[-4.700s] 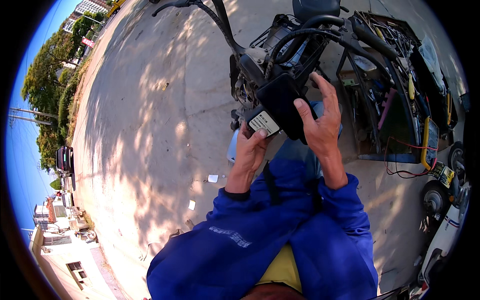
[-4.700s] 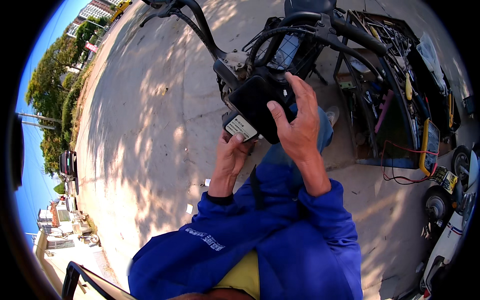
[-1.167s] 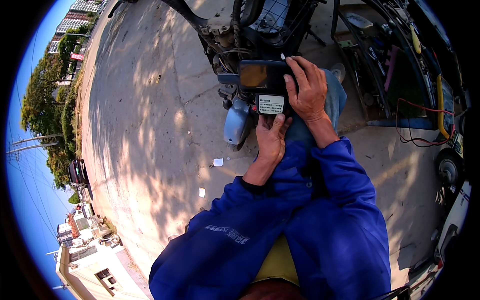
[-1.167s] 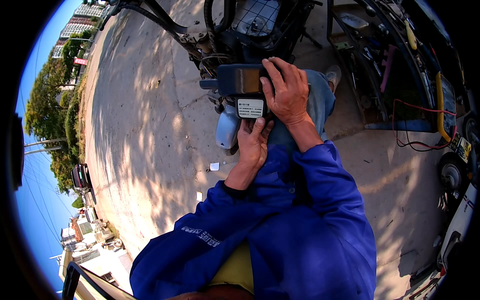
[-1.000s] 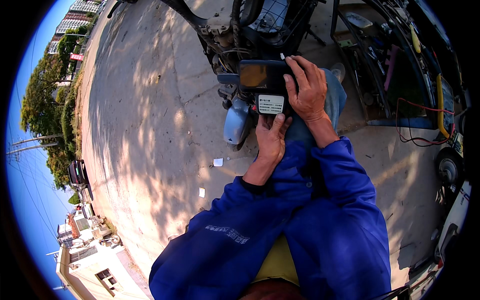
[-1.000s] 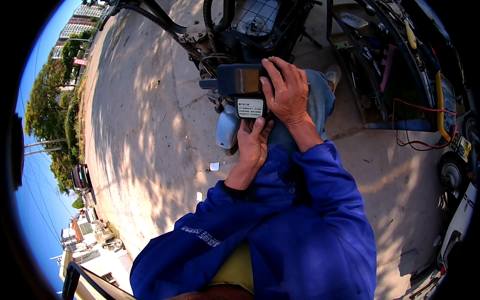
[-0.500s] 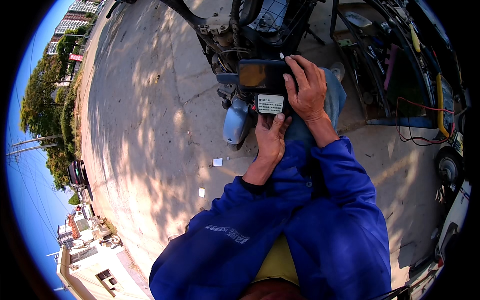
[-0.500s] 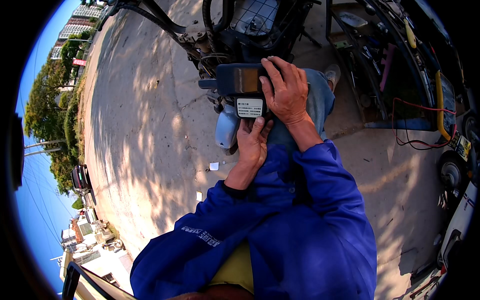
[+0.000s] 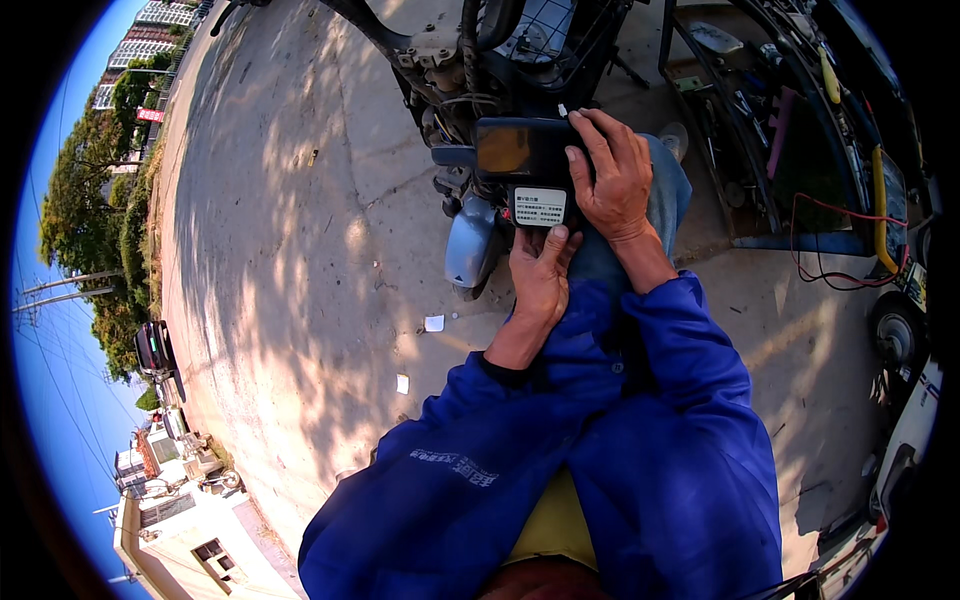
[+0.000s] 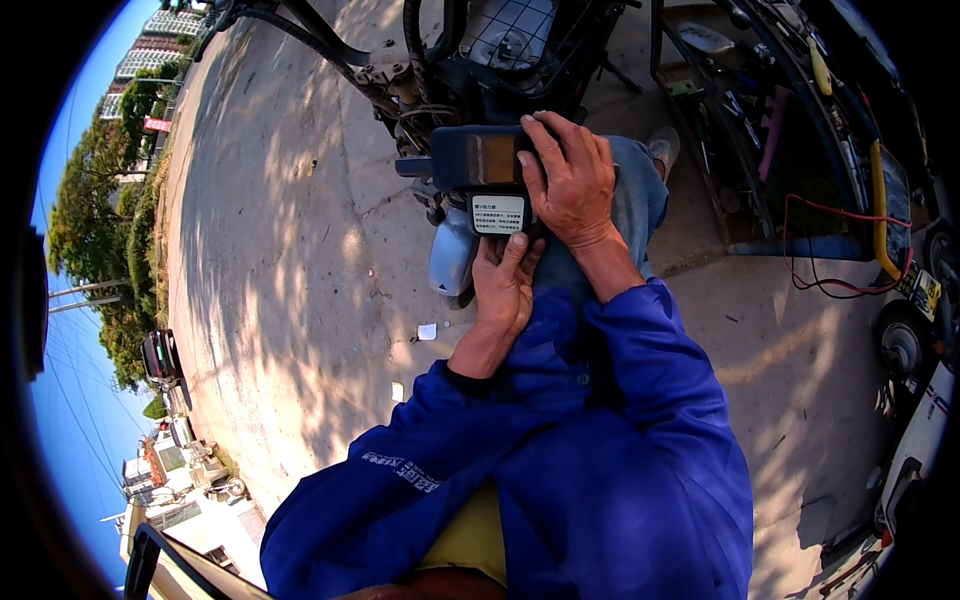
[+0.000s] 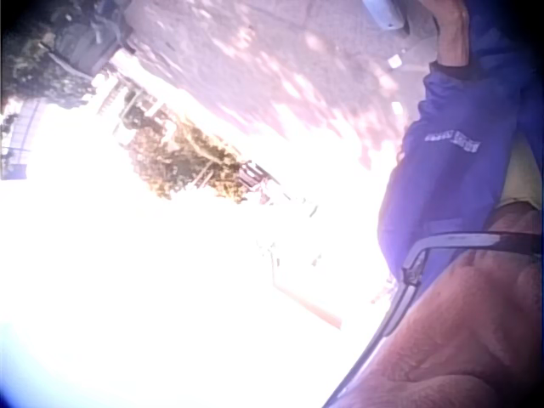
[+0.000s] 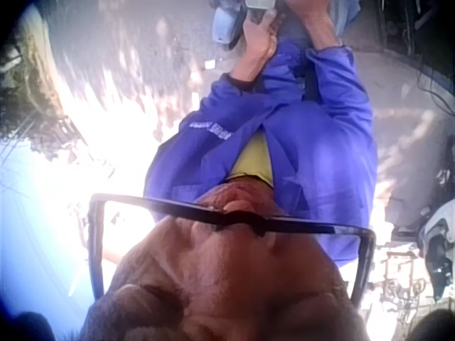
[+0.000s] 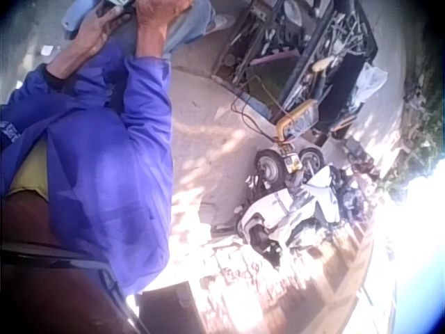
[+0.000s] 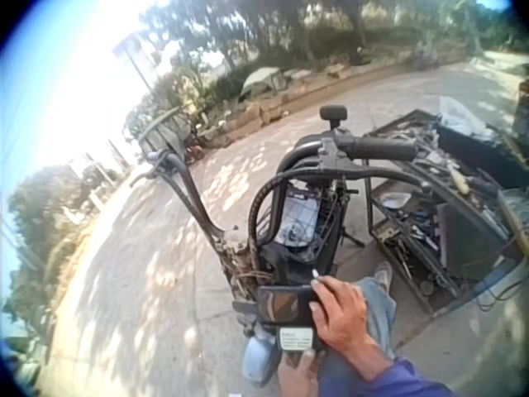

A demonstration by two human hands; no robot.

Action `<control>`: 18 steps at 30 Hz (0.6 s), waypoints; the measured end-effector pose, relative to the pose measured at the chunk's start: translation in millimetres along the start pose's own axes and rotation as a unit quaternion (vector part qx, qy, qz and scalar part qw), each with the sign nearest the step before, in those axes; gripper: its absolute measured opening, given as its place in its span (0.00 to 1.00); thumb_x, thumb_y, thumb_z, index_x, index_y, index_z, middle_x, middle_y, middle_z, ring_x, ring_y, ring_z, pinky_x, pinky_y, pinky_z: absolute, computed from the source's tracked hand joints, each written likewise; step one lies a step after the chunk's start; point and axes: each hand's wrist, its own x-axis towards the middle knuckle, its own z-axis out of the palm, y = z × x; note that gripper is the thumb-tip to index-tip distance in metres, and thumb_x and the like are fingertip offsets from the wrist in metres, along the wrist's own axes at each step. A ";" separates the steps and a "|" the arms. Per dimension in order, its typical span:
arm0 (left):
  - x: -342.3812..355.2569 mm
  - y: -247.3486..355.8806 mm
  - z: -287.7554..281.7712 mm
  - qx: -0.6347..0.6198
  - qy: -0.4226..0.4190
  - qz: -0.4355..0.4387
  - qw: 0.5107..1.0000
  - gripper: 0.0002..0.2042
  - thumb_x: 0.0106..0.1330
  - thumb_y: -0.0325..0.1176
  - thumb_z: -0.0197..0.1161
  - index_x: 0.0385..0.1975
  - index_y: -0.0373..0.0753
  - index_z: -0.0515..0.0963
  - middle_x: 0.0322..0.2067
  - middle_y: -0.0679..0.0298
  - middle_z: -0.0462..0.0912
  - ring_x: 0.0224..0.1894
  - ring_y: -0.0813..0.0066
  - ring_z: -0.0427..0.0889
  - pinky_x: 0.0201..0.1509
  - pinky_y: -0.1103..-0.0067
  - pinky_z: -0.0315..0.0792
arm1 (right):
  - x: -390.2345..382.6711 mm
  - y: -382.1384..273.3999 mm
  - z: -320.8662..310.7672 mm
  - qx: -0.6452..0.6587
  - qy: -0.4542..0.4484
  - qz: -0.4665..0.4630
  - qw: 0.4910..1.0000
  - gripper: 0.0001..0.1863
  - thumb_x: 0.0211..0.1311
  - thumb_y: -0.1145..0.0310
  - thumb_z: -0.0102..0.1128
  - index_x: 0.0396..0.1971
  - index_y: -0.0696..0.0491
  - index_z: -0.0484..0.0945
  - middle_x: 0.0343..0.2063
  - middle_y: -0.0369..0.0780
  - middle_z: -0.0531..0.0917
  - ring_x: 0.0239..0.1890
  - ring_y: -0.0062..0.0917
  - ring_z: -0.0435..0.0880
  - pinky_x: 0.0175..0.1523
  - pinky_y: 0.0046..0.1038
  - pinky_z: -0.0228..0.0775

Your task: The person repairs a scooter's electrical system by stripping and twisting wires, then connecting them to a black control box. They use a multimeter to test the connections and place the control box onto the scooter frame.

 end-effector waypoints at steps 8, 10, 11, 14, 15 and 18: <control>-0.7 0.9 1.2 0.001 -0.002 0.000 1.000 0.21 0.72 0.24 0.66 0.62 0.40 0.69 0.54 0.63 0.79 0.56 0.68 0.82 0.60 0.71 0.80 | 0.8 -0.9 -1.6 -0.001 0.000 -0.001 1.000 0.23 0.60 0.69 0.69 0.57 0.50 0.82 0.52 0.38 0.82 0.48 0.33 0.82 0.54 0.34 0.71; -0.6 0.7 0.9 0.001 -0.003 0.000 1.000 0.21 0.72 0.24 0.66 0.62 0.40 0.69 0.54 0.63 0.79 0.56 0.67 0.82 0.60 0.71 0.80 | 0.5 -0.3 -1.2 0.000 0.002 -0.003 1.000 0.24 0.59 0.69 0.69 0.57 0.50 0.82 0.52 0.38 0.82 0.48 0.33 0.82 0.54 0.34 0.71; -0.6 0.7 0.7 0.000 -0.004 0.001 1.000 0.21 0.72 0.24 0.66 0.62 0.40 0.69 0.54 0.63 0.79 0.57 0.67 0.82 0.60 0.71 0.80 | 0.3 -0.2 -1.0 0.000 0.002 -0.003 1.000 0.24 0.59 0.69 0.69 0.57 0.50 0.82 0.52 0.38 0.82 0.48 0.33 0.82 0.54 0.34 0.71; -0.2 0.2 -0.3 -0.003 -0.006 0.001 1.000 0.21 0.72 0.24 0.66 0.62 0.40 0.69 0.55 0.63 0.79 0.57 0.67 0.82 0.60 0.71 0.80 | 0.3 -1.0 -1.2 0.003 -0.001 0.001 1.000 0.23 0.61 0.69 0.68 0.57 0.51 0.82 0.52 0.38 0.83 0.49 0.34 0.83 0.55 0.35 0.71; 0.0 0.0 -0.5 -0.003 -0.006 0.002 1.000 0.22 0.72 0.24 0.66 0.63 0.39 0.69 0.55 0.63 0.79 0.57 0.67 0.82 0.60 0.71 0.80 | 0.5 -2.3 -2.3 0.006 -0.005 0.006 1.000 0.21 0.62 0.69 0.67 0.57 0.51 0.82 0.52 0.39 0.83 0.50 0.34 0.83 0.55 0.35 0.71; -0.3 0.0 -0.1 -0.007 -0.006 0.002 1.000 0.22 0.72 0.24 0.66 0.63 0.39 0.68 0.55 0.63 0.79 0.57 0.67 0.82 0.60 0.71 0.80 | 0.6 -2.9 -2.9 0.008 -0.008 0.010 1.000 0.20 0.63 0.69 0.67 0.56 0.51 0.82 0.53 0.39 0.83 0.51 0.35 0.83 0.56 0.36 0.71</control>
